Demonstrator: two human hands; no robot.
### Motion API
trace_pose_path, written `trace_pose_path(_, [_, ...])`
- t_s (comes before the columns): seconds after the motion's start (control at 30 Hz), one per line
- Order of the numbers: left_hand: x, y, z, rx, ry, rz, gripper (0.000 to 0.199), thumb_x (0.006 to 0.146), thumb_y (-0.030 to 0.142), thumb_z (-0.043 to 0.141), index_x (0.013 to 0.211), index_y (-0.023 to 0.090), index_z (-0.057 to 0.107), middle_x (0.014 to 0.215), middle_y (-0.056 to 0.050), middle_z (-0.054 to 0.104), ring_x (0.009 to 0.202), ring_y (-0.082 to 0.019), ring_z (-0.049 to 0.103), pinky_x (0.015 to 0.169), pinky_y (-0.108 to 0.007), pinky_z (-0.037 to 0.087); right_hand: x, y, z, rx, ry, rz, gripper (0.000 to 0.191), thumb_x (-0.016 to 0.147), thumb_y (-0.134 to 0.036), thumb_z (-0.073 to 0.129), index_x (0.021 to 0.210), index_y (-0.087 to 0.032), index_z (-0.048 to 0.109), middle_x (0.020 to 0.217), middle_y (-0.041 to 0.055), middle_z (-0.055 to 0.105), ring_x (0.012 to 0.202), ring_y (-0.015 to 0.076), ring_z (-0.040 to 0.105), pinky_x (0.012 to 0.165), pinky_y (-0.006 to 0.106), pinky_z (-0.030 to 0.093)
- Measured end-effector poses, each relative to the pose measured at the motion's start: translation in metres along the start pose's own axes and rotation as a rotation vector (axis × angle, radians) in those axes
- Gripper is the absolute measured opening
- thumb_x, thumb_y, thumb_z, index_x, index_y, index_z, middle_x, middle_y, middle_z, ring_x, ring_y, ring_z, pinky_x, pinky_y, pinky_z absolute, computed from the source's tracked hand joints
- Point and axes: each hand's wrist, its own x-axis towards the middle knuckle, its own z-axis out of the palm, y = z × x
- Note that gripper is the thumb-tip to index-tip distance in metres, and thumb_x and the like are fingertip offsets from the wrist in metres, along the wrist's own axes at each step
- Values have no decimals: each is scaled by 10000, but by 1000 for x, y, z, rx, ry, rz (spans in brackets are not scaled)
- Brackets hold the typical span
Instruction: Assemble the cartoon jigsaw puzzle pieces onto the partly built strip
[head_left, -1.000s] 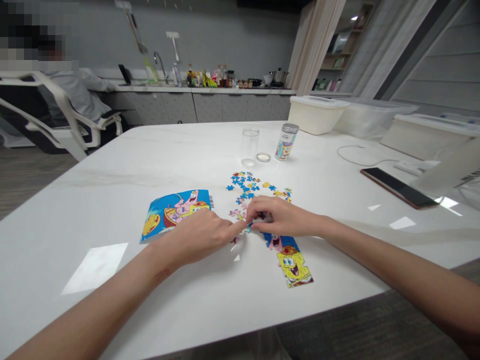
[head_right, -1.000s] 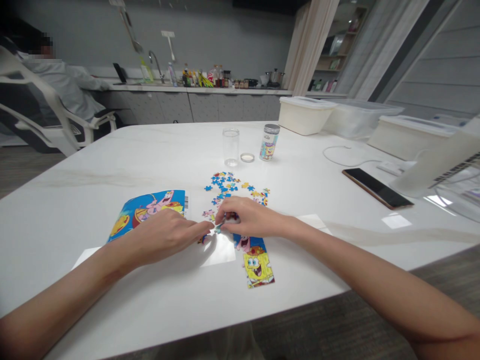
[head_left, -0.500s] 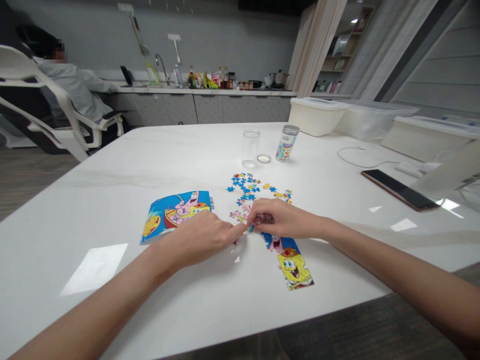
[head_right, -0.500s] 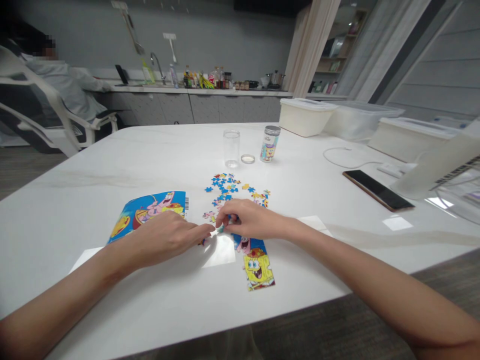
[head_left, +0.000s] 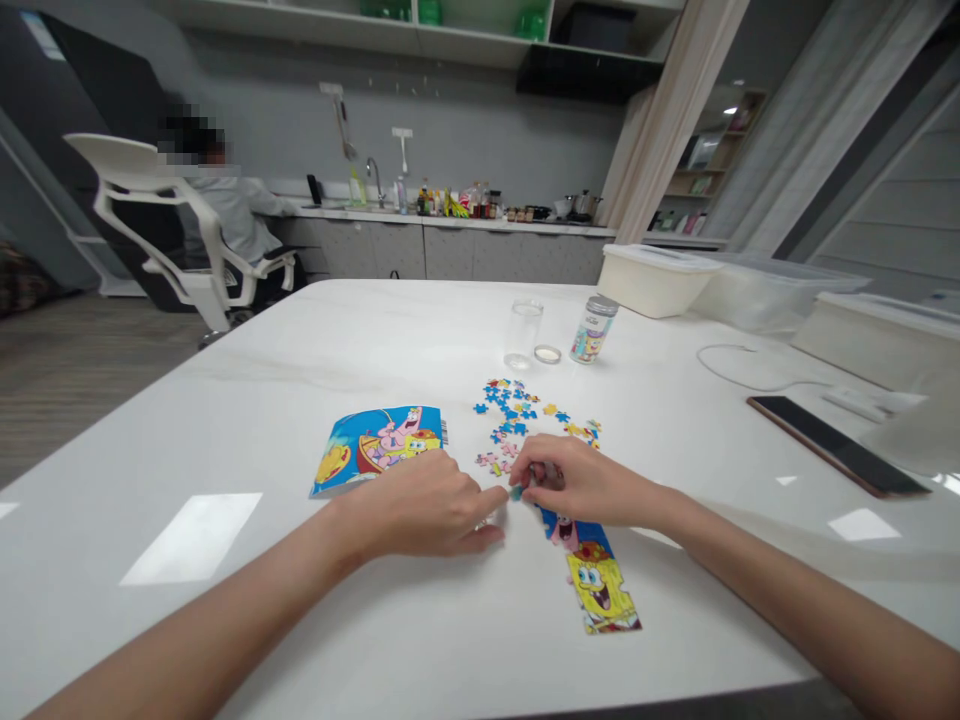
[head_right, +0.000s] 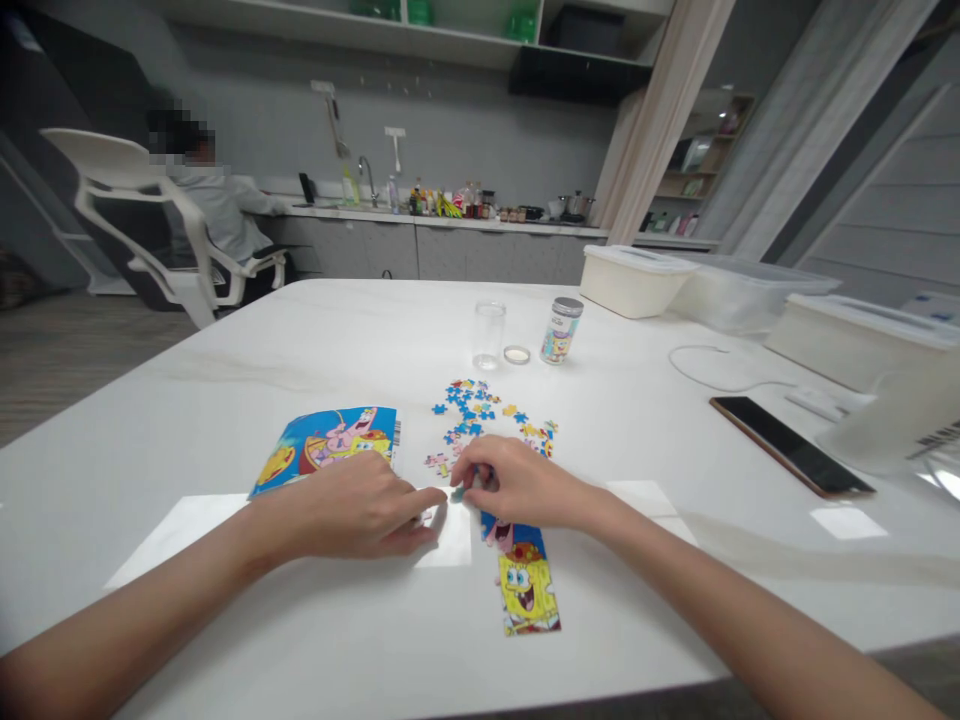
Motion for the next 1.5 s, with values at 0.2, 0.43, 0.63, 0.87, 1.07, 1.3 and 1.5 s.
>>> trace_pose_path(0.2, [-1, -2, -4, -24, -44, -96, 266, 876, 418, 521, 816, 196, 654, 534, -37, 632, 428, -163, 523, 441, -308, 247, 0, 3, -9, -68, -101, 53, 154, 770, -151, 658, 917, -198, 671, 853, 15, 630, 722, 126, 559, 675, 250, 453])
trace_pose_path(0.43, [-1, -4, 2, 56, 22, -86, 162, 880, 254, 507, 832, 180, 643, 548, -31, 638, 451, -159, 556, 443, -307, 266, 8, 11, -9, -46, -44, -30, 165, 768, -106, 630, 901, -184, 687, 794, 4, 604, 660, 111, 528, 622, 236, 433])
trace_pose_path(0.63, [-3, -7, 6, 79, 29, -102, 182, 906, 277, 473, 913, 173, 622, 585, -46, 646, 513, -196, 611, 503, -299, 387, 14, 21, -20, -83, 71, -100, 91, 783, -200, 685, 870, -173, 694, 850, 31, 591, 787, 148, 555, 709, 264, 451])
trace_pose_path(0.87, [-1, -9, 6, 9, -12, -158, 212, 910, 265, 435, 969, 176, 618, 649, -71, 669, 597, -241, 665, 570, -324, 453, 13, 11, -18, -148, -99, -38, 132, 779, -245, 718, 863, -147, 695, 841, 18, 576, 721, 118, 542, 656, 230, 442])
trace_pose_path(1.07, [-2, -5, 0, -30, 5, -125, 228, 868, 232, 457, 1039, 183, 600, 698, -70, 689, 635, -250, 676, 580, -318, 451, 20, 4, -20, -213, -139, -14, 120, 759, -213, 747, 817, -129, 684, 809, -1, 565, 683, 95, 517, 647, 212, 430])
trace_pose_path(1.3, [-3, -3, -1, -106, 36, -121, 178, 842, 228, 477, 990, 200, 573, 690, -42, 679, 654, -227, 672, 605, -291, 435, 20, 2, -18, -229, -120, 30, 125, 758, -167, 728, 853, -132, 655, 727, -30, 563, 652, 92, 518, 617, 203, 409])
trace_pose_path(1.5, [-1, -5, 2, -129, 30, -96, 189, 863, 243, 434, 1003, 193, 551, 659, -33, 656, 630, -228, 656, 582, -294, 415, 6, 36, -54, -64, 110, 178, 129, 729, -160, 723, 841, -128, 667, 781, 7, 673, 711, 112, 583, 686, 219, 450])
